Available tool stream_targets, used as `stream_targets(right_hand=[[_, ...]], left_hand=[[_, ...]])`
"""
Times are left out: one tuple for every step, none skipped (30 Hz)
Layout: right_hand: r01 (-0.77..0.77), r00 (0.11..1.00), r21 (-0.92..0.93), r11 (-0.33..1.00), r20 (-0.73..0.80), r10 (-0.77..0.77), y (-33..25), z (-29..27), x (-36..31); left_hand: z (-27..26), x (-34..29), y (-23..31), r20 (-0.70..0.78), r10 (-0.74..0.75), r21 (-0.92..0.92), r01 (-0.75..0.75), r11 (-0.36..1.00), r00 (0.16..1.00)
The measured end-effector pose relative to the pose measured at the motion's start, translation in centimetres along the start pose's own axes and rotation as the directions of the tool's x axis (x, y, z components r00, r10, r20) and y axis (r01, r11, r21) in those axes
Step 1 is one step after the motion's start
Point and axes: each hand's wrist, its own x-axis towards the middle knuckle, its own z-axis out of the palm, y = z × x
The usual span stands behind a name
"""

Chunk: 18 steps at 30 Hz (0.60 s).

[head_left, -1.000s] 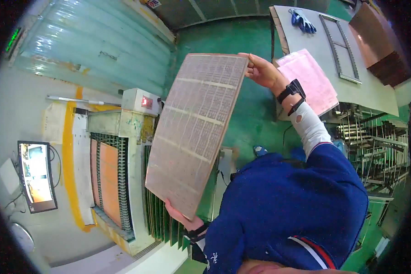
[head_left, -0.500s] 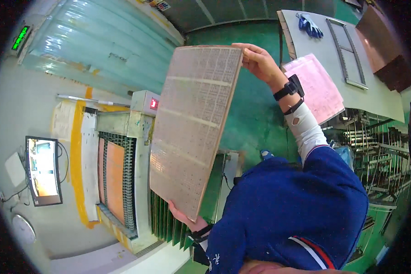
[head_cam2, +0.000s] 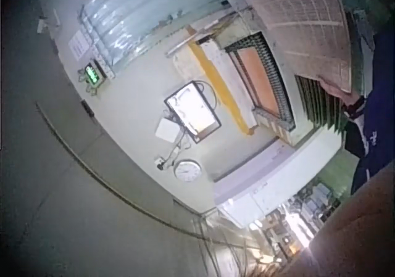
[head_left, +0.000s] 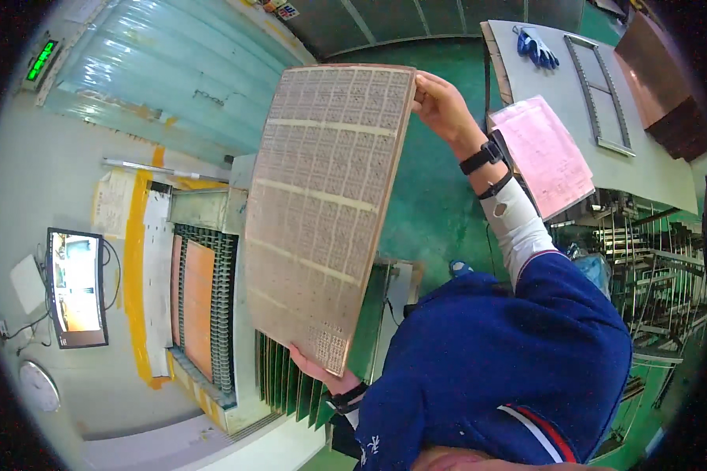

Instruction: Manually feeding and organizing thin metal sheets into a processing or sorting machine.

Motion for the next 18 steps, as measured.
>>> stream_targets(right_hand=[[-0.003,1.000,0.000,1.000,0.001,0.003,0.7,-1.4,0.5],[-0.029,0.999,-0.001,1.000,-0.022,0.029,1.4,-3.3,1.1],[-0.064,0.997,0.000,0.998,-0.037,0.064,2.0,-4.3,1.3],[-0.072,0.997,0.000,0.997,-0.032,0.072,2.1,-4.4,1.1],[-0.124,0.991,-0.009,0.992,-0.046,0.123,2.2,-4.1,0.9],[-0.177,0.983,-0.018,0.984,-0.061,0.176,2.4,-4.0,0.8],[-0.190,0.981,-0.018,0.982,-0.053,0.188,2.7,-4.3,0.8],[-0.259,0.965,-0.050,0.964,-0.058,0.256,3.2,-4.7,0.6],[-0.329,0.944,-0.083,0.941,-0.065,0.324,3.6,-5.1,0.4],[-0.348,0.937,-0.084,0.934,-0.052,0.345,4.1,-5.5,0.5],[-0.366,0.930,-0.032,0.930,-0.047,0.365,4.5,-5.9,0.7],[-0.388,0.921,0.023,0.921,-0.038,0.389,5.0,-6.2,0.7],[-0.383,0.923,-0.025,0.923,0.014,0.384,4.8,-6.5,0.7],[-0.407,0.912,-0.024,0.913,0.032,0.408,4.9,-6.7,0.7],[-0.402,0.915,-0.037,0.915,-0.029,0.401,4.7,-7.0,0.6],[-0.396,0.916,-0.049,0.917,-0.089,0.391,4.9,-7.2,0.6],[-0.411,0.910,-0.051,0.910,-0.076,0.407,5.1,-7.3,0.6],[-0.389,0.916,-0.003,0.921,-0.108,0.387,5.4,-7.4,0.6]], left_hand=[[0.5,-0.4,0.2,-0.023,0.020,0.007,-0.020,1.000,1.000],[1.4,-1.0,0.8,-0.022,0.017,0.007,-0.017,1.000,1.000],[2.2,-1.8,1.4,-0.033,0.037,0.055,-0.036,0.998,0.999],[2.5,-2.2,1.8,-0.041,0.059,0.103,-0.054,0.993,0.997],[2.1,-2.1,1.9,-0.052,0.061,0.099,-0.055,0.994,0.997],[1.4,-1.7,2.1,-0.036,0.064,0.080,-0.061,0.995,0.997],[0.9,-1.4,2.3,-0.022,0.067,0.062,-0.066,0.996,0.997],[0.9,-1.5,3.0,-0.039,0.070,0.056,-0.067,0.996,0.997],[1.3,-1.5,3.6,0.057,0.020,-0.002,-0.020,1.000,0.998],[1.4,-1.6,4.1,0.152,-0.022,-0.056,0.030,0.998,0.988],[0.9,-1.3,3.9,0.128,-0.016,-0.064,0.025,0.998,0.992],[-0.1,-0.9,3.5,0.127,0.037,0.042,-0.042,0.998,0.991],[-0.4,-0.8,3.5,0.130,0.087,0.147,-0.106,0.983,0.988],[-0.3,-0.7,3.8,0.100,0.097,0.143,-0.111,0.983,0.990],[0.7,-0.7,4.5,0.103,0.013,0.091,-0.022,0.996,0.995],[1.2,-0.6,5.0,0.113,-0.069,0.037,0.065,0.997,0.991],[0.5,0.2,4.8,0.094,-0.062,0.028,0.059,0.998,0.994],[-0.8,1.5,4.1,0.106,-0.031,0.086,0.022,0.996,0.994]])
